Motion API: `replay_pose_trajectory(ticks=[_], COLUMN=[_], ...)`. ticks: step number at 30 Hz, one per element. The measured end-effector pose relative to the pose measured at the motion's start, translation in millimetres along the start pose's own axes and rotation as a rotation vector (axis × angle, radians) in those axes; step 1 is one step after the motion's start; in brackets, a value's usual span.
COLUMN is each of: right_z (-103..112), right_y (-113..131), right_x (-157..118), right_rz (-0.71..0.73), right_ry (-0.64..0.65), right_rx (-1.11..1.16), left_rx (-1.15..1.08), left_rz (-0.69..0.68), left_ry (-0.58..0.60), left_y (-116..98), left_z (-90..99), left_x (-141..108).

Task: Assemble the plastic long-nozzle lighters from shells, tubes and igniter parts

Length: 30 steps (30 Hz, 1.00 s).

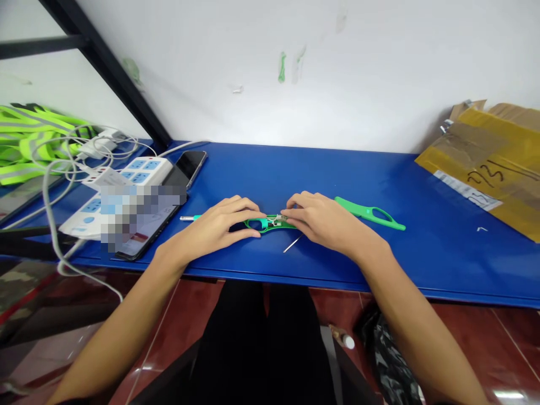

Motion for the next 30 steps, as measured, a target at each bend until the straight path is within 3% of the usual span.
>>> replay_pose_trajectory(ticks=[7, 15, 22, 30], right_z=[-11, -14, -17, -19], right_y=[7, 5, 1, -1], right_x=[-20, -16, -19, -22], right_rz=[-0.043, -0.076, -0.053, -0.036], right_ry=[-0.179, -0.285, -0.352, -0.389], right_rx=[0.085, 0.01, -0.07, -0.039], left_rx=[0.021, 0.087, 0.147, 0.159], left_rz=[0.032, 0.128, 0.241, 0.263], left_ry=[-0.07, -0.324, -0.47, -0.451], left_y=[-3, -4, 6, 11], left_z=[-5.3, 0.2, 3.0, 0.8], left_x=[-9, -22, -36, -38])
Point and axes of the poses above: each hand's wrist, its own x-axis towards the middle knuckle, its own z-axis out of the back of the hand, y = z × x, the point moved 7 cm from there along x, towards the middle knuckle, and after that the axes turned 1 degree about z, right-handed, at the moved point
